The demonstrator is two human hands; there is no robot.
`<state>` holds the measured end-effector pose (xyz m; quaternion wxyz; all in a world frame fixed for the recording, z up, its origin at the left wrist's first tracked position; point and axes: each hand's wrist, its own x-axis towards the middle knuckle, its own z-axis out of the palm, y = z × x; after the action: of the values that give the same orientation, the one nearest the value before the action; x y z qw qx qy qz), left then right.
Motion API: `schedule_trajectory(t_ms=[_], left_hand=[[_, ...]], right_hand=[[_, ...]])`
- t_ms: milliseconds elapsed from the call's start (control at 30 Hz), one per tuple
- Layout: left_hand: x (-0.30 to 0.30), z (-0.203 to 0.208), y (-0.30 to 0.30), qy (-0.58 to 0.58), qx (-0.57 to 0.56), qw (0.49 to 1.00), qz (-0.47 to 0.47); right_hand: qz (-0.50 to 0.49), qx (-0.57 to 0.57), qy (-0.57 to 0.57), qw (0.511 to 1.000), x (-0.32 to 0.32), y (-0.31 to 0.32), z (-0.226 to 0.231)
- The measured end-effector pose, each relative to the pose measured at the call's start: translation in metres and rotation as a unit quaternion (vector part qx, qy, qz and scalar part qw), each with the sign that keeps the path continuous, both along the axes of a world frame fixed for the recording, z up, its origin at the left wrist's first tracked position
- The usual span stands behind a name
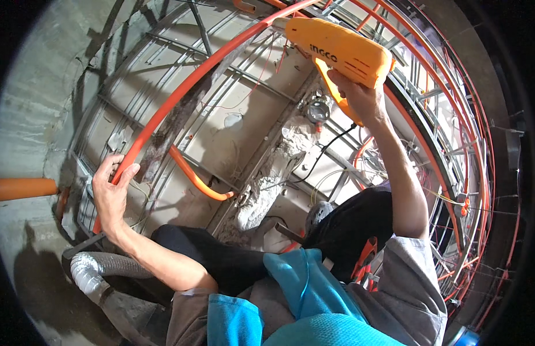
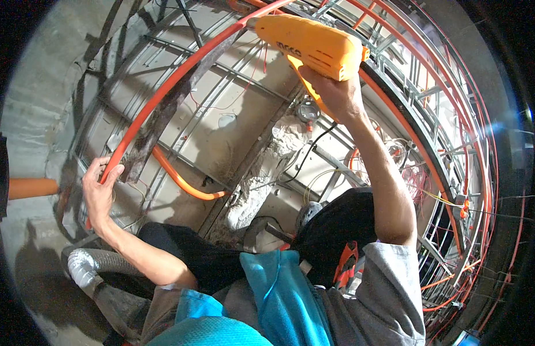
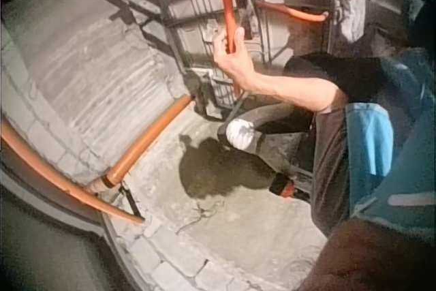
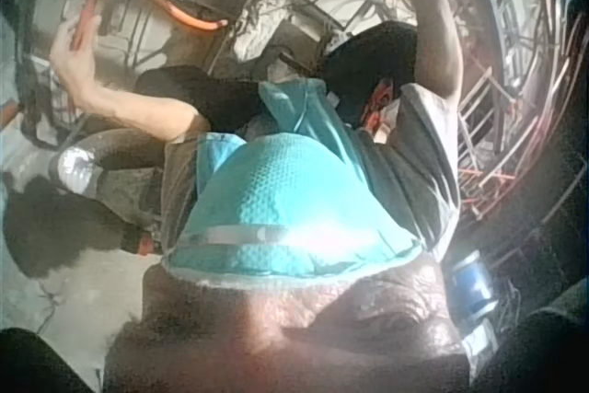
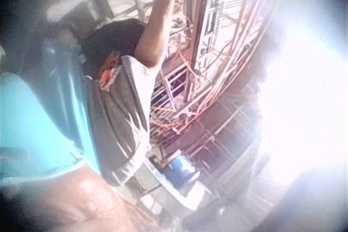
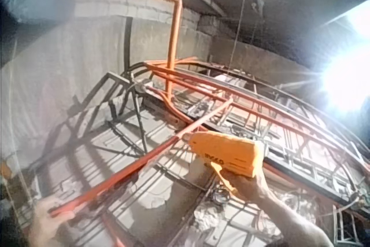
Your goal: The person drills into the ceiling structure with a power drill, handles a metal junction box and its cover by hand, and connects conduit pipes while heating them with a heat gun.
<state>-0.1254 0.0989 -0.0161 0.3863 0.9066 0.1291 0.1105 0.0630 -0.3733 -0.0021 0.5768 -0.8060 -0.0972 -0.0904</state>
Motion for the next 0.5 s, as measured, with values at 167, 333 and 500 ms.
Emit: schedule_trajectory(t_ms=[167, 333, 500], left_hand=[[-0.014, 0.006, 0.011, 0.041, 0.01, 0.999, 0.024], [-0.029, 0.006, 0.019, 0.011, 0.055, 0.998, 0.039], [-0.041, -0.002, 0.039, -0.002, 0.045, 0.996, 0.079]], right_hand=[[-0.036, -0.016, 0.025, 0.999, 0.014, -0.01, -0.005], [-0.076, -0.035, 0.022, 0.996, 0.022, -0.017, -0.01], [-0.076, -0.006, 0.002, 0.997, 0.024, -0.018, -0.009]])
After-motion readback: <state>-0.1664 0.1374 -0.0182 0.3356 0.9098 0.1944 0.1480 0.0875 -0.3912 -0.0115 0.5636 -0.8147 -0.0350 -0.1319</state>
